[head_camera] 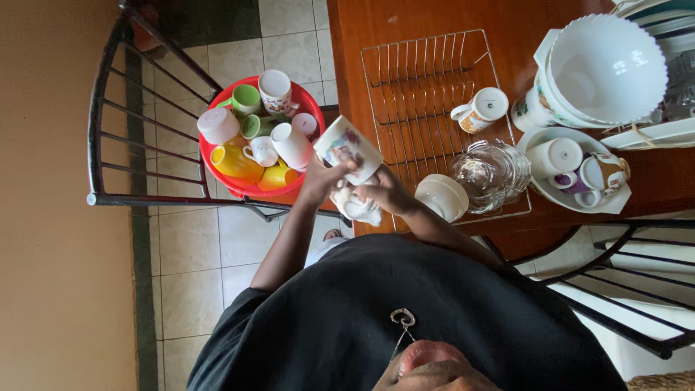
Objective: The person wipes the inside and outside of several cups and mugs with a cloth, placing them on a drying rack and later into a red basin.
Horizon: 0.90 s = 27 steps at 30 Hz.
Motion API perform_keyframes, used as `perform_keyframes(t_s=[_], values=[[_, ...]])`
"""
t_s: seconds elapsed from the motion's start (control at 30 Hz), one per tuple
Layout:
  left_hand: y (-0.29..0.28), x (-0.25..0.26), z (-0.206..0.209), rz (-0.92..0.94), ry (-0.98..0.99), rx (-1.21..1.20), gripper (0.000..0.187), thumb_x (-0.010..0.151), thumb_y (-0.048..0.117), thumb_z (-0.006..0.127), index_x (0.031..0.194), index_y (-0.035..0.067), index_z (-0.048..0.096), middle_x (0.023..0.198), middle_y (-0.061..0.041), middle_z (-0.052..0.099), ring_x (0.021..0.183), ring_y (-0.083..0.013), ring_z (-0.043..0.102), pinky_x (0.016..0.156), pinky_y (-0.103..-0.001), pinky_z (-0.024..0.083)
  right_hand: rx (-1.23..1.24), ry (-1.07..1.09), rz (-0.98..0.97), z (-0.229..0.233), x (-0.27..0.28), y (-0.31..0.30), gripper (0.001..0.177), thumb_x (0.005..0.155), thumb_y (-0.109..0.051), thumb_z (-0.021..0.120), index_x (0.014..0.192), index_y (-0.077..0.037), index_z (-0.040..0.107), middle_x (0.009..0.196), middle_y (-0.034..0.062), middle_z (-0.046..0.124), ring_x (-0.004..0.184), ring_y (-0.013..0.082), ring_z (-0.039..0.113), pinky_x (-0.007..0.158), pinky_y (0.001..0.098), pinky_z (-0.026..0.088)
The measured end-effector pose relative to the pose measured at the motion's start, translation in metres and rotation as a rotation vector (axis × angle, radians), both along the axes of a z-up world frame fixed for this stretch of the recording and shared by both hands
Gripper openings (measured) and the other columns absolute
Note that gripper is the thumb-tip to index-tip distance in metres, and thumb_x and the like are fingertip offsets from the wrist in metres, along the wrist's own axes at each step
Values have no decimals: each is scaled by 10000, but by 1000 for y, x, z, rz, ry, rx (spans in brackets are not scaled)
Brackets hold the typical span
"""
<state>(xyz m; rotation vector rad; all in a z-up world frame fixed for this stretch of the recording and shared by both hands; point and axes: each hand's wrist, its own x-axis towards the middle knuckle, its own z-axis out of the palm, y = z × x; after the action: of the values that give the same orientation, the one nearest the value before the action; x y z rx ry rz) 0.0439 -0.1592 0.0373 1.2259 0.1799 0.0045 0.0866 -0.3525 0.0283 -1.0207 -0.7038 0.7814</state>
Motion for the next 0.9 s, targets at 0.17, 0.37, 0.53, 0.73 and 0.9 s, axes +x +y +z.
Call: perform_keyframes(t_s=[0.17, 0.37, 0.53, 0.73, 0.9], values=[[-6, 3, -16, -15, -254, -433, 720, 783, 311, 925, 1323, 11, 556, 1165, -86, 690, 1066, -191, 690, 943, -359, 572, -45, 86, -22, -18, -2, -11, 463, 890, -78, 610, 1338, 32, 566, 1113, 113, 675, 864, 125, 666, 718, 288, 584], [-13, 23, -27, 207, -145, -746, 487, 928, 269, 769, 1306, 69, 535, 1209, -61, 651, 1136, -201, 649, 1011, -399, 529, 145, 291, -213, 5, -4, -34, 467, 918, -94, 602, 1372, 13, 574, 1109, 126, 704, 793, 103, 672, 647, 267, 579], [-14, 18, -23, 368, -101, -657, 320, 1010, 197, 674, 1275, 50, 571, 1193, -59, 653, 1117, -192, 651, 1006, -385, 518, 161, -243, -727, 67, -6, -23, 404, 927, -101, 590, 1321, -19, 618, 1135, 151, 761, 762, 120, 724, 592, 293, 599], [-24, -3, -8, 286, -160, 112, 552, 863, 182, 780, 1339, 13, 559, 1254, -86, 664, 1140, -201, 645, 1014, -354, 518, -343, -1191, -829, 69, 4, 42, 434, 823, -147, 732, 1243, -85, 642, 1307, 103, 653, 1192, 298, 608, 1063, 456, 422], [-23, -4, -1, 317, -234, 377, 735, 787, 134, 872, 1393, -14, 482, 1284, -131, 652, 1206, -230, 652, 1083, -368, 515, -238, -340, -896, -27, 37, 34, 281, 1013, -194, 625, 1265, -70, 634, 1263, 111, 655, 1185, 289, 653, 1035, 390, 524]])
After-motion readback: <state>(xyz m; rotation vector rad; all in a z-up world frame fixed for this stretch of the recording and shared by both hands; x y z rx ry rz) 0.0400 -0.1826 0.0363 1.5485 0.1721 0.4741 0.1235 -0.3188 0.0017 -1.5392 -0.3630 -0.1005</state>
